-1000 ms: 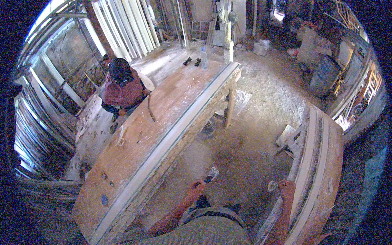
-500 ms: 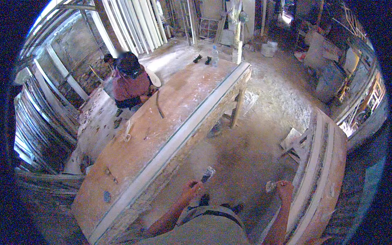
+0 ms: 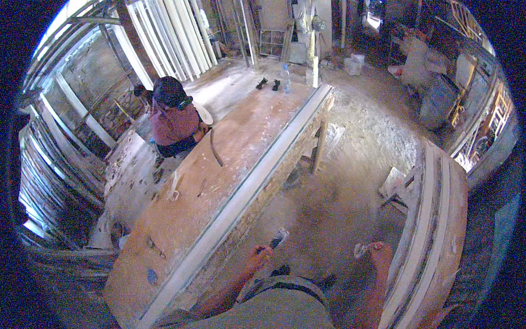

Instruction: The person scrapes a long, curved wooden piece using a metal scraper, removing material from the surface. They repeatedly scrape along the length of the piece, occasionally pausing to wipe the surface with their hand. The person then lifts the piece and moves it to a rack.

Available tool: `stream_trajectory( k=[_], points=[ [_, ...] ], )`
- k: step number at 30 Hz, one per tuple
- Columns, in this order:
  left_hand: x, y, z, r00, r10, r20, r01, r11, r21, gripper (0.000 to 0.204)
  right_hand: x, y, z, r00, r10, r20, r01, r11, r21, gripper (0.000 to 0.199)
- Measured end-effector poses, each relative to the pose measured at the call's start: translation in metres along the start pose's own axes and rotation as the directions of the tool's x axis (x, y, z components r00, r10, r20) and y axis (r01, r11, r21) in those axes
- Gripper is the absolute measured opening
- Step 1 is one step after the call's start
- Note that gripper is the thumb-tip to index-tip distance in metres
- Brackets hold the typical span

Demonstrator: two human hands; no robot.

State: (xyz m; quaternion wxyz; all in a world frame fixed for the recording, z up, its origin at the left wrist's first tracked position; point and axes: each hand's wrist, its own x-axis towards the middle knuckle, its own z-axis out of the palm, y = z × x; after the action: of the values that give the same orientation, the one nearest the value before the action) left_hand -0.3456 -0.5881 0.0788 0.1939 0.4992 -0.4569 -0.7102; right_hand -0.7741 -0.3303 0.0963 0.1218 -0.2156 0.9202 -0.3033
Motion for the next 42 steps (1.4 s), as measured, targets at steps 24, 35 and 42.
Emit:
stream_trajectory(
  k=[24, 35, 42],
  points=[
    [0.024, 0.019, 0.224, 0.862, -0.189, 0.471, 0.037, 0.949, 0.313, 0.018, -0.005, 0.111, -0.144, 0.721, 0.317, -0.616, -0.121, 0.933, 0.338, 0.014],
    [-0.021, -0.006, 0.468, 0.612, -0.315, 0.726, -0.116, 0.872, 0.476, 0.016, -0.253, 0.125, -0.177, 0.862, 0.408, -0.300, -0.404, 0.911, 0.079, 0.021],
    [-0.028, -0.038, 0.551, 0.384, -0.523, 0.761, -0.182, 0.765, 0.618, 0.011, -0.546, 0.123, -0.167, 0.354, 0.844, -0.402, -0.929, 0.367, -0.047, 0.025]
  ],
)
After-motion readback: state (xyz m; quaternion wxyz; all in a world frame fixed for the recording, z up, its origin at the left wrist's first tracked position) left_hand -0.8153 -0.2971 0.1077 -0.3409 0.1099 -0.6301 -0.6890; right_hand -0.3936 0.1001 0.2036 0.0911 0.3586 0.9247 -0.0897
